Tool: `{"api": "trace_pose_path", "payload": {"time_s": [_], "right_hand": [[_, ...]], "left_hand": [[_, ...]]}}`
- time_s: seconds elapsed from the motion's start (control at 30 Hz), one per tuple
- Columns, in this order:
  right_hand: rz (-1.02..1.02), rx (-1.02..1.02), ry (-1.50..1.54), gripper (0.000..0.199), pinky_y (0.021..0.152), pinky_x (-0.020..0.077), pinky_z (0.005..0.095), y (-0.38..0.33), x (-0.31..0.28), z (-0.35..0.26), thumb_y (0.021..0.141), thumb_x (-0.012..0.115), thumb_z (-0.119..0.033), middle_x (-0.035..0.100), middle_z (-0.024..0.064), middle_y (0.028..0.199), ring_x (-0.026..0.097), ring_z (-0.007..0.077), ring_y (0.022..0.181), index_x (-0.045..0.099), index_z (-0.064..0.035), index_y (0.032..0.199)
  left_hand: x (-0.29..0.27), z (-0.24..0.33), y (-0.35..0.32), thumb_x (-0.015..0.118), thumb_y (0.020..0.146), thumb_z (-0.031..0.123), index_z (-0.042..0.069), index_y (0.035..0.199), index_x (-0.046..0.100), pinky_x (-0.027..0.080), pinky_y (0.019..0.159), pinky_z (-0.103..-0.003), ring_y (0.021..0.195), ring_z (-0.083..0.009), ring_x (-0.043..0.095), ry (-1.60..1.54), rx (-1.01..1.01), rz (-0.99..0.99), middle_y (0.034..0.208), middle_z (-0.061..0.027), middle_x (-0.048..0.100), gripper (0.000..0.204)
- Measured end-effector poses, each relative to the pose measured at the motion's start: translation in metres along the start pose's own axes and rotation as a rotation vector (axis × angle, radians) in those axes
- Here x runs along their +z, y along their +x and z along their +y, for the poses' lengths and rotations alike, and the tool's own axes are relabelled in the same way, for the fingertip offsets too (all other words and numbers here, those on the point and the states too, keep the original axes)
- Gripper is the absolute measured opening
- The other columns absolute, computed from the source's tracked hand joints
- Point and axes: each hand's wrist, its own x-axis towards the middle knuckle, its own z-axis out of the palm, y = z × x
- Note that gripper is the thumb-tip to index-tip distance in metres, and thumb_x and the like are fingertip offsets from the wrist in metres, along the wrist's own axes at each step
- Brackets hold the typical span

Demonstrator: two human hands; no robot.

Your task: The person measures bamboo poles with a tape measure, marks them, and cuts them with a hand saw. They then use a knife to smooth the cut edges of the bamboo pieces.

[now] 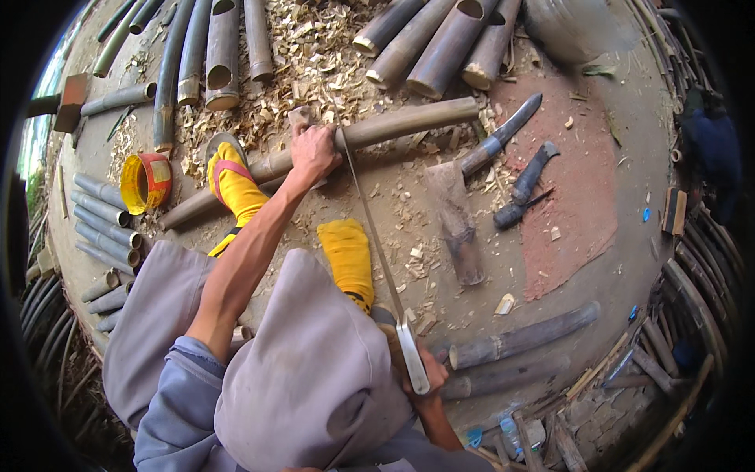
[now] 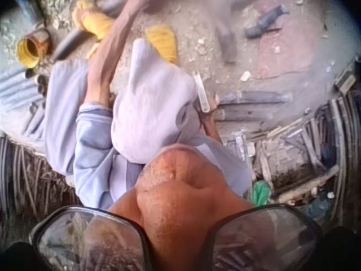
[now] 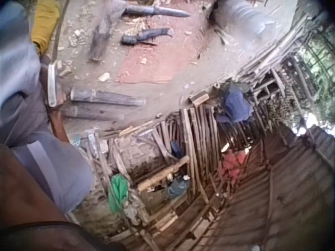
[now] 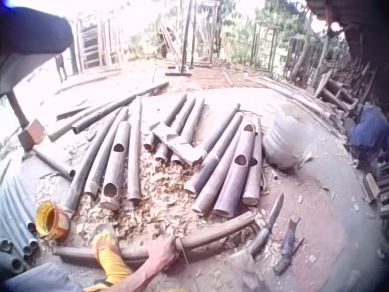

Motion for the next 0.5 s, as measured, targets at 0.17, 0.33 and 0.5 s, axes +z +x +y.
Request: {"api": "trace_pose_path", "payload": {"time_s": [0.17, 0.33, 0.5], "right_hand": [[0.061, -0.019, 0.296, 0.037, 0.053, 0.0494, 0.0316, 0.135, 0.095, 0.014, 0.074, 0.061, 0.001, 0.061, 0.0136, 0.068, 0.062, 0.0227, 0.056, 0.058, 0.0053, 0.111], [0.001, 0.077, 0.228, 0.035, 0.061, 0.0517, 0.0319, 0.089, 0.064, 0.01, 0.076, 0.064, -0.004, 0.064, 0.017, 0.081, 0.066, 0.0252, 0.067, 0.059, 0.0057, 0.109], [-0.061, 0.012, -0.018, 0.034, 0.065, 0.0542, 0.0317, -0.005, 0.003, 0.012, 0.074, 0.065, -0.006, 0.068, 0.0209, 0.092, 0.069, 0.028, 0.073, 0.062, 0.0091, 0.105]], "left_hand": [[0.009, 0.003, 0.007, 0.072, 0.063, 0.023, 0.009, 0.093, 0.062, 0.035, 0.095, -0.042, 0.082, -0.0293, 0.064, 0.015, 0.026, 0.062, 0.08, -0.0148, 0.066, 0.035], [-0.001, -0.001, 0.0, 0.074, 0.064, 0.025, 0.01, 0.089, 0.063, 0.033, 0.097, -0.043, 0.082, -0.0275, 0.065, 0.0, -0.021, -0.034, 0.079, -0.0137, 0.066, 0.031], [0.005, 0.004, 0.004, 0.077, 0.062, 0.026, 0.009, 0.091, 0.063, 0.033, 0.098, -0.044, 0.087, -0.0267, 0.064, 0.001, -0.017, -0.003, 0.08, -0.0128, 0.066, 0.036]]}}
